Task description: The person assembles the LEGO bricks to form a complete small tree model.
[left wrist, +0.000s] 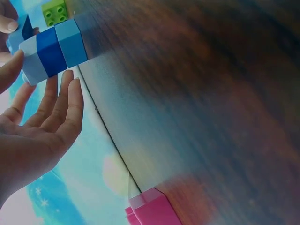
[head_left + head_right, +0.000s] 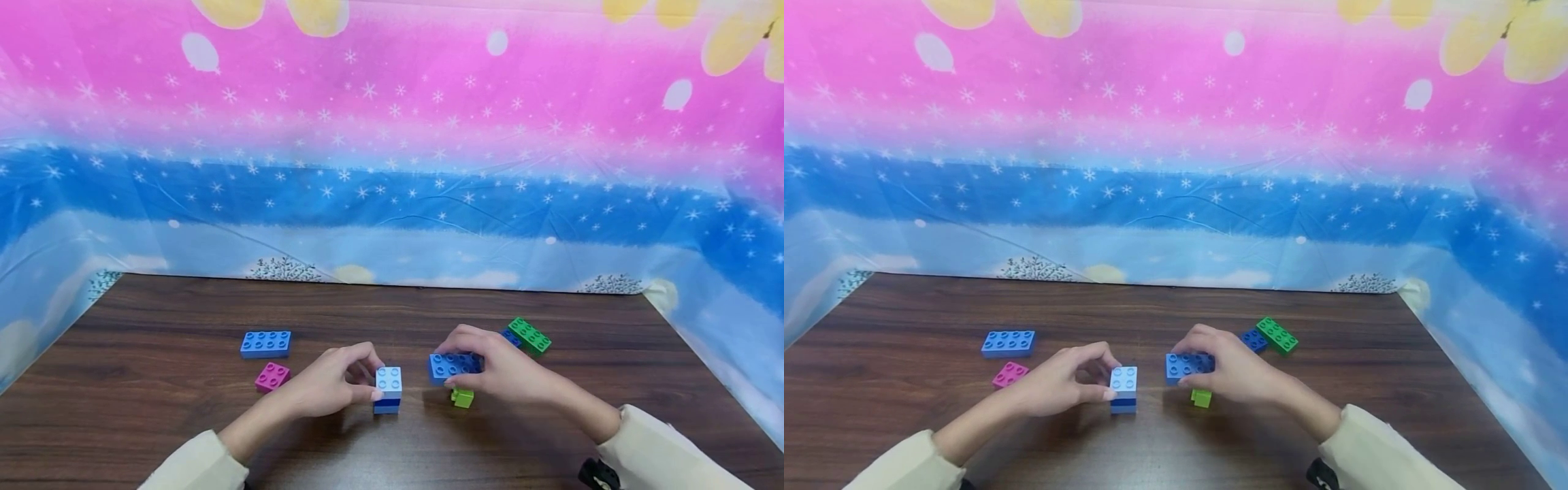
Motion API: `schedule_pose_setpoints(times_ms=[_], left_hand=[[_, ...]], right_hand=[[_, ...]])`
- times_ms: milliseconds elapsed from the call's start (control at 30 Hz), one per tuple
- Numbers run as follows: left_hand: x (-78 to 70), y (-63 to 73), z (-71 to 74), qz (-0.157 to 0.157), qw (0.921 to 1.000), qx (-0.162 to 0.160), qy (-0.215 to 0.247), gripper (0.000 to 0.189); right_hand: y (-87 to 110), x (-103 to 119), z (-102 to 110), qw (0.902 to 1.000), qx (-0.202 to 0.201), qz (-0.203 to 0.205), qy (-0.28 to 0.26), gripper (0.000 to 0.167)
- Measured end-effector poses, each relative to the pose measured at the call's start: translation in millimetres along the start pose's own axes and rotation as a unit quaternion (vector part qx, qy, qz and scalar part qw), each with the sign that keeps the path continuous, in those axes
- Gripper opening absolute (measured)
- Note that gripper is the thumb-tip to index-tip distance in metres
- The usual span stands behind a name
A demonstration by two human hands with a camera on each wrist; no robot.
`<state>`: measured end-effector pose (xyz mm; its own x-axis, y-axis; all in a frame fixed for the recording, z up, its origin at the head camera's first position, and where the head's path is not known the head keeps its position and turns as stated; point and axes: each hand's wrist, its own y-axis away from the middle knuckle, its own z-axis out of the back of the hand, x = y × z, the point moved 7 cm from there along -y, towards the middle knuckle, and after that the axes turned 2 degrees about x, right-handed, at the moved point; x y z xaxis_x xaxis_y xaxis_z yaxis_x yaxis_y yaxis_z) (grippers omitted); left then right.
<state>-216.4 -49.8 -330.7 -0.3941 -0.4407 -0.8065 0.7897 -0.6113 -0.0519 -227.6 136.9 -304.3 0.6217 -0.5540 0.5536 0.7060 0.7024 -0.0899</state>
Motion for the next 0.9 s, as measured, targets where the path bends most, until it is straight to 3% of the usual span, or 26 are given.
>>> schedule_pose_setpoints(times_ms=[533, 900], left_hand=[[0.1, -0.3, -0.4, -0.003, 0.9998, 0.011, 0.016, 0.018], [0.0, -0.3, -0.6, -0.006, 0.9998, 0.012, 0.017, 0.018]], right_hand=[[-20.9, 24, -19, 0.9971, 0.000, 0.053, -0.056, 0.031], [-26.9, 29, -24, 0.9967, -0.005, 0.059, -0.056, 0.031]])
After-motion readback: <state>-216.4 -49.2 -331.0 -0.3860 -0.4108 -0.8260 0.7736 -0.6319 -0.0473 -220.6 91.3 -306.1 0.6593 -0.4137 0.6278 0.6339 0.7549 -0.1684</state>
